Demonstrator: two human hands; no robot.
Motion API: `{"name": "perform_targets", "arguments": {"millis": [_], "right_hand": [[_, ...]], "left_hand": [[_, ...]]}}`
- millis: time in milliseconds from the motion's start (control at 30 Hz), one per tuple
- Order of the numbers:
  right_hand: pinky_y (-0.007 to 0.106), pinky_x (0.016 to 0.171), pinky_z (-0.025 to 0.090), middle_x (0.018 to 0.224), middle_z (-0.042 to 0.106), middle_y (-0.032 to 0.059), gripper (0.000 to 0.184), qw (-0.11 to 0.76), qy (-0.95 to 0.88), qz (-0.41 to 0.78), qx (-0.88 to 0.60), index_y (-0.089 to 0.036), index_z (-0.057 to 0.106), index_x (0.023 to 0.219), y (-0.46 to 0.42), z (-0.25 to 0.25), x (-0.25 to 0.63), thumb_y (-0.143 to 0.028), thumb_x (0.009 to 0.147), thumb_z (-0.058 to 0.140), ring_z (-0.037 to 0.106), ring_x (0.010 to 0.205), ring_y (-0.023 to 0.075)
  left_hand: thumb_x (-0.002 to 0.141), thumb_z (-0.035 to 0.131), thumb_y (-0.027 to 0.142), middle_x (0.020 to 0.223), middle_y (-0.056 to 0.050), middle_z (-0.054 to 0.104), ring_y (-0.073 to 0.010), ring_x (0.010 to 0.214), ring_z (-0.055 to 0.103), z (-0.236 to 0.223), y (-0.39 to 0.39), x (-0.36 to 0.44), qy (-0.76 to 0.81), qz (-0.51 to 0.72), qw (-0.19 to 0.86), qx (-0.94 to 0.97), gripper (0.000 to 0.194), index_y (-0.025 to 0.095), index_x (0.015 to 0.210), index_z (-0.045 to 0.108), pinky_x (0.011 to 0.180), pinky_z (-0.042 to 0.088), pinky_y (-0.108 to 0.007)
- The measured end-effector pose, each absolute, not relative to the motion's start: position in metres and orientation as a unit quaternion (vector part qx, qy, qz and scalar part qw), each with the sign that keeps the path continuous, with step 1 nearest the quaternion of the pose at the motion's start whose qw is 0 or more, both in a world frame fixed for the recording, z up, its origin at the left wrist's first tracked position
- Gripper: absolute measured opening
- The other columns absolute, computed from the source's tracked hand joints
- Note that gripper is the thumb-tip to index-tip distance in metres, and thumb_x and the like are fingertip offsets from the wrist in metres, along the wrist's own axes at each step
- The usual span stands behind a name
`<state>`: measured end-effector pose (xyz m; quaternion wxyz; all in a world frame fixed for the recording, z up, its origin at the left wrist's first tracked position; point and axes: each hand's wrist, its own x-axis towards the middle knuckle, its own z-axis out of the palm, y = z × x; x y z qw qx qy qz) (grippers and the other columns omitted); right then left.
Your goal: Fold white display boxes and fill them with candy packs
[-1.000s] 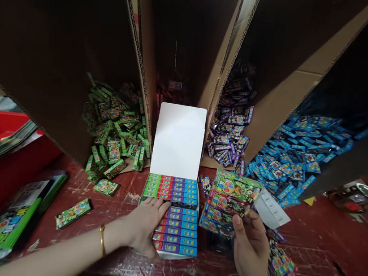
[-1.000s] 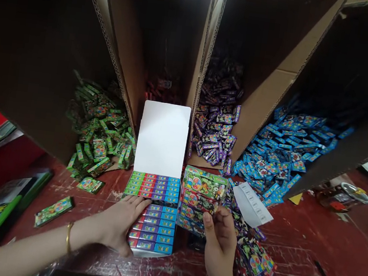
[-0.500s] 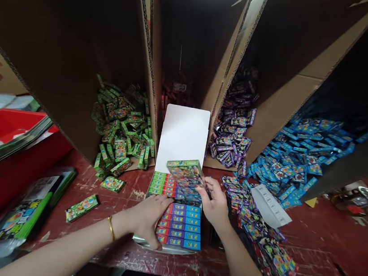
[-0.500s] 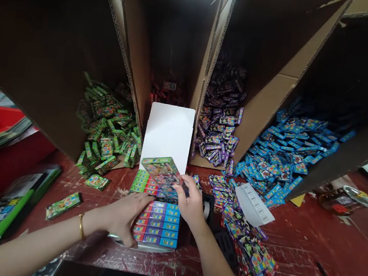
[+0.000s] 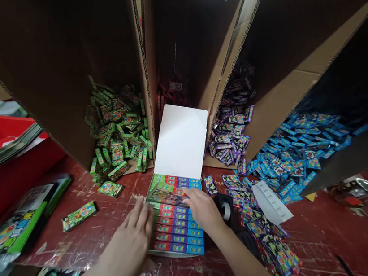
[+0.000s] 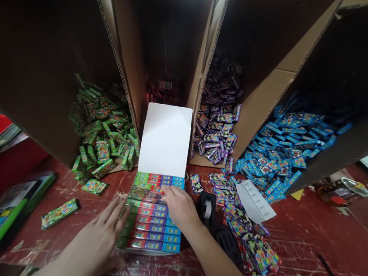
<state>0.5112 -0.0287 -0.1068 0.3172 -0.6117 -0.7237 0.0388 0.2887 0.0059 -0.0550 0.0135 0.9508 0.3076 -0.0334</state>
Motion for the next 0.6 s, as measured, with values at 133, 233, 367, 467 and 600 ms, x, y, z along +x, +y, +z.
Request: {"name": "perform_targets", "arguments": {"millis": [133,233,367,467,600], "right_hand": [[0.035,0.077,0.055,0.089,0.065,0.0067,0.028,0.25,-0.756,0.002,-0.604,-0.016,0.061,0.115,-0.017,-0.101,0.498,-0.014,0.088,0.054,0.061,0.087,0.0215],[0.032,0.073,0.054,0.086,0.065,0.0062,0.027,0.258,-0.756,0.01,-0.602,-0.018,0.066,0.106,-0.022,-0.098,0.505,-0.008,0.089,0.048,0.06,0.084,0.0192],[0.044,0.092,0.052,0.113,0.067,0.0093,0.029,0.294,-0.732,0.018,-0.615,-0.018,0.062,0.117,-0.05,-0.111,0.512,-0.019,0.094,0.045,0.061,0.108,0.0237],[0.053,0.106,0.042,0.138,0.053,0.0082,0.039,0.307,-0.701,0.08,-0.639,-0.021,0.049,0.134,-0.07,-0.128,0.507,-0.026,0.095,0.042,0.043,0.132,0.0258],[0.051,0.115,0.027,0.148,0.04,0.0052,0.044,0.475,-0.556,0.274,-0.625,-0.027,0.046,0.136,-0.063,-0.151,0.507,-0.04,0.094,0.044,0.029,0.14,0.024]], "left_hand": [[0.087,0.044,0.061,0.153,-0.013,0.027,-0.0326,0.143,0.018,-0.049,0.011,0.284,0.28,0.049,-0.001,0.959,0.079,0.017,0.148,0.019,0.11,0.036,-0.052],[0.091,0.04,0.058,0.154,-0.011,0.024,-0.0294,0.144,0.013,-0.063,0.028,0.281,0.282,0.026,0.05,0.958,0.074,0.016,0.148,0.017,0.113,0.032,-0.051],[0.093,0.038,0.054,0.156,-0.006,0.018,-0.0276,0.145,0.009,-0.079,0.032,0.271,0.285,-0.003,0.137,0.949,0.069,0.024,0.149,0.011,0.116,0.018,-0.058],[0.093,0.041,0.053,0.157,-0.003,0.012,-0.027,0.145,0.0,-0.087,0.033,0.267,0.3,0.021,0.244,0.922,0.068,0.029,0.149,0.012,0.117,0.009,-0.058],[0.089,0.045,0.056,0.158,-0.001,0.007,-0.0256,0.145,0.001,-0.113,0.054,0.278,0.423,0.241,0.54,0.687,0.067,0.029,0.147,0.024,0.119,0.011,-0.048]]}}
